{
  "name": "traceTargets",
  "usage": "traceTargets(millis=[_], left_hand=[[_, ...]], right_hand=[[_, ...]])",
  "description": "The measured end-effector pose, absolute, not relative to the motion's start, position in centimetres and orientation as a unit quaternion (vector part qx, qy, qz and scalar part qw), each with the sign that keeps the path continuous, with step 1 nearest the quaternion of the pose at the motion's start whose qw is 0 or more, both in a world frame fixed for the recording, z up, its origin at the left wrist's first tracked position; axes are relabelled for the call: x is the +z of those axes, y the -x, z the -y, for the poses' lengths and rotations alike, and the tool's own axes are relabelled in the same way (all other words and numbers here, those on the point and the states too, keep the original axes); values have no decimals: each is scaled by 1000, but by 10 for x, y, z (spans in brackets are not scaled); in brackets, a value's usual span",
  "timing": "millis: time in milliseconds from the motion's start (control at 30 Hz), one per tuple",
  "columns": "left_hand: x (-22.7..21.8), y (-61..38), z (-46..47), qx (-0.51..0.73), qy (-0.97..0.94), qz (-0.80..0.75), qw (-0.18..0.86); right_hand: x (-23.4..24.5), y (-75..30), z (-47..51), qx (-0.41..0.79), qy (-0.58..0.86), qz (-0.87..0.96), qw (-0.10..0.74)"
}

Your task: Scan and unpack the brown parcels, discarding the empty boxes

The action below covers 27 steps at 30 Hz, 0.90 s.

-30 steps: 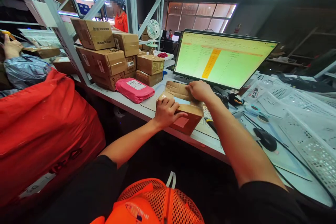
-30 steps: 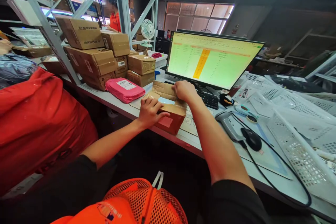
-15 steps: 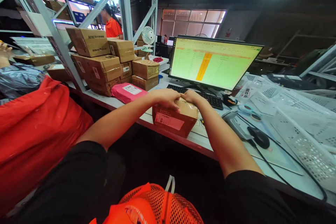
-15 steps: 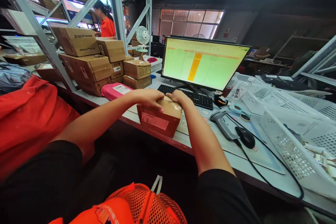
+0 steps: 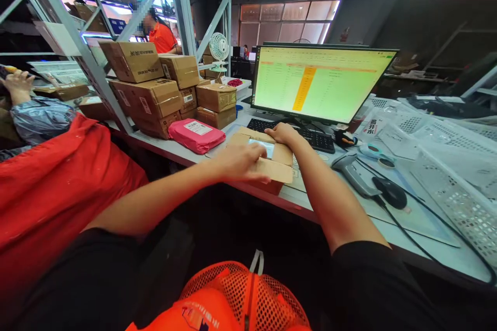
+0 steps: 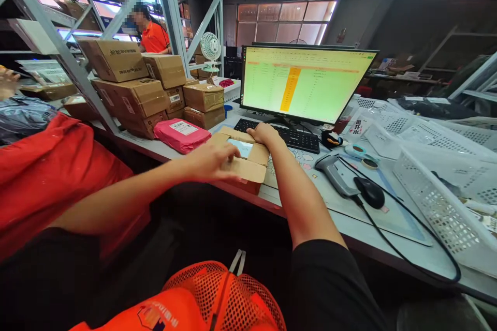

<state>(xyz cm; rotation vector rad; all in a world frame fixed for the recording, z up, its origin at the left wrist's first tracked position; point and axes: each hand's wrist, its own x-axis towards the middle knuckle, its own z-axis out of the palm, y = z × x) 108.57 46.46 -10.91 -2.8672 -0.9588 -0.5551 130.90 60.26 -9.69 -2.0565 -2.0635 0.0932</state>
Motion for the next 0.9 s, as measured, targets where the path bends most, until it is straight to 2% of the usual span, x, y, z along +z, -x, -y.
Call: traceTargets(millis=[100, 200, 267, 367, 533, 633, 733, 800, 900], left_hand=[[-59, -1094, -497, -138, 942, 304, -18], [-35, -1111, -528, -1, 942, 329, -71], [-34, -1120, -542, 61, 933, 333, -119], [-40, -1121, -551, 80, 931, 333, -126], [-49, -1118, -537, 70, 943, 318, -68], [-50, -1122, -516, 67, 947, 313, 25], [-45, -1117, -492, 33, 949, 296, 98], [-43, -1107, -475, -37, 951, 291, 101], [-54, -1085, -444, -205, 940, 272, 31]], right_hand=[[-96, -1309, -599, 35, 690, 704, 163], [-93, -1312, -593, 25, 669, 695, 261], [-93, -1318, -583, 16, 648, 678, 348], [-103, -1337, -556, 15, 613, 641, 462], [-160, -1380, -471, 180, 504, 515, 670], [-203, -1390, -410, 229, 502, 455, 699], [-238, -1383, -360, 238, 533, 448, 678], [-254, -1374, -338, 256, 545, 457, 655], [-265, -1364, -320, 290, 499, 488, 655]])
